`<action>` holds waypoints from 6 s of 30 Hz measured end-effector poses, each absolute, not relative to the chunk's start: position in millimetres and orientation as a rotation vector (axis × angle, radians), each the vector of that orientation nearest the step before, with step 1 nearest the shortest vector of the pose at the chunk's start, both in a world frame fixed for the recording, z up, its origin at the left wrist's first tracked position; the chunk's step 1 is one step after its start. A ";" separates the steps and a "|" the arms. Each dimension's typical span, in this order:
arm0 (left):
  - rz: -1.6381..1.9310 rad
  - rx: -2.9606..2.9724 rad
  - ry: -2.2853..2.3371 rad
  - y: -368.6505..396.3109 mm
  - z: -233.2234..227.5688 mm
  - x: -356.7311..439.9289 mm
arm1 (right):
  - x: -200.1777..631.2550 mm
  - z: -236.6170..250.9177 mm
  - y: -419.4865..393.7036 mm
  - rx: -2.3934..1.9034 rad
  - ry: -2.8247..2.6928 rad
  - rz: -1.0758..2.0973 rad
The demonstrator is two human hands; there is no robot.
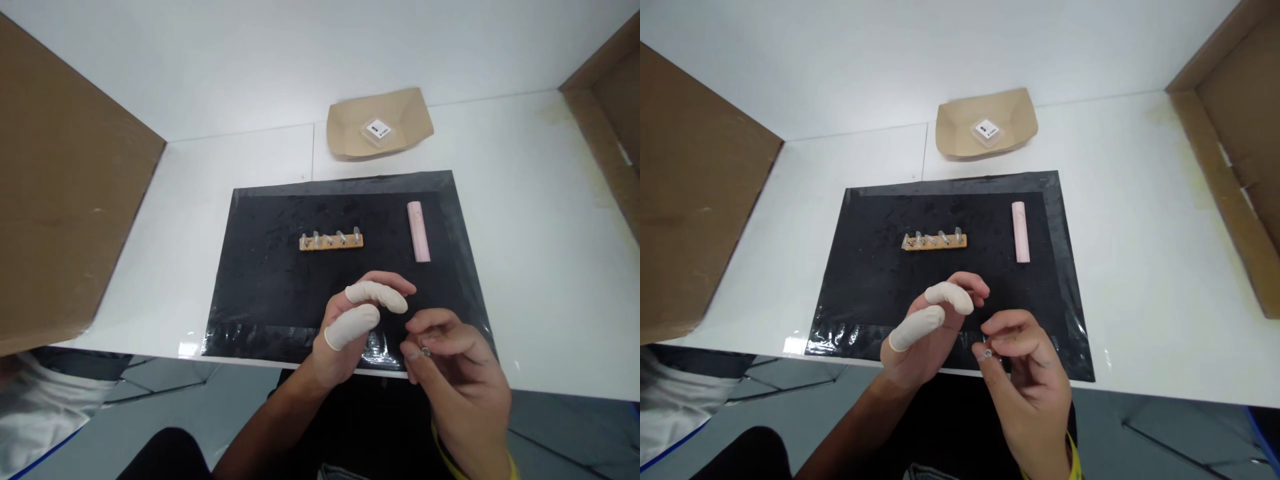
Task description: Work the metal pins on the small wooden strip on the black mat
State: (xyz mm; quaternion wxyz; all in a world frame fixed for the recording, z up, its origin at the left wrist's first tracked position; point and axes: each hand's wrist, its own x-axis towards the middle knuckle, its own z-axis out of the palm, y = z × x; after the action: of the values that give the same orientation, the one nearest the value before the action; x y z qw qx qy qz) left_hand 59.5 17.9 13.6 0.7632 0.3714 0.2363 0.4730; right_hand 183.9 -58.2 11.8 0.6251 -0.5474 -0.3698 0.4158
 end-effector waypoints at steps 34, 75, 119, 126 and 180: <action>0.511 2.688 1.179 152.0 11.6 -31.7 | 179.5 -18.7 -43.9 -1.285 -0.997 1.110; 0.730 2.556 1.805 100.1 1.1 9.3 | 184.0 -30.8 -48.7 -1.204 -1.131 1.129; 0.247 2.598 1.436 130.7 28.2 13.7 | 185.2 -29.1 -45.2 -1.174 -1.174 1.141; 0.281 2.586 1.444 132.7 27.6 18.6 | 185.2 -28.7 -45.2 -1.176 -1.172 1.155; 0.274 2.416 1.571 130.7 31.5 46.5 | 185.8 -26.3 -44.2 -1.167 -1.199 1.145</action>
State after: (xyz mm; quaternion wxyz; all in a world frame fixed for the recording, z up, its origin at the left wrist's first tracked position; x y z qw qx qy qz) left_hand 46.5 130.7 31.5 0.1233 0.8282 0.5386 0.0940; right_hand 185.8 -44.2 -26.3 0.5288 -0.4884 -0.5019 0.4794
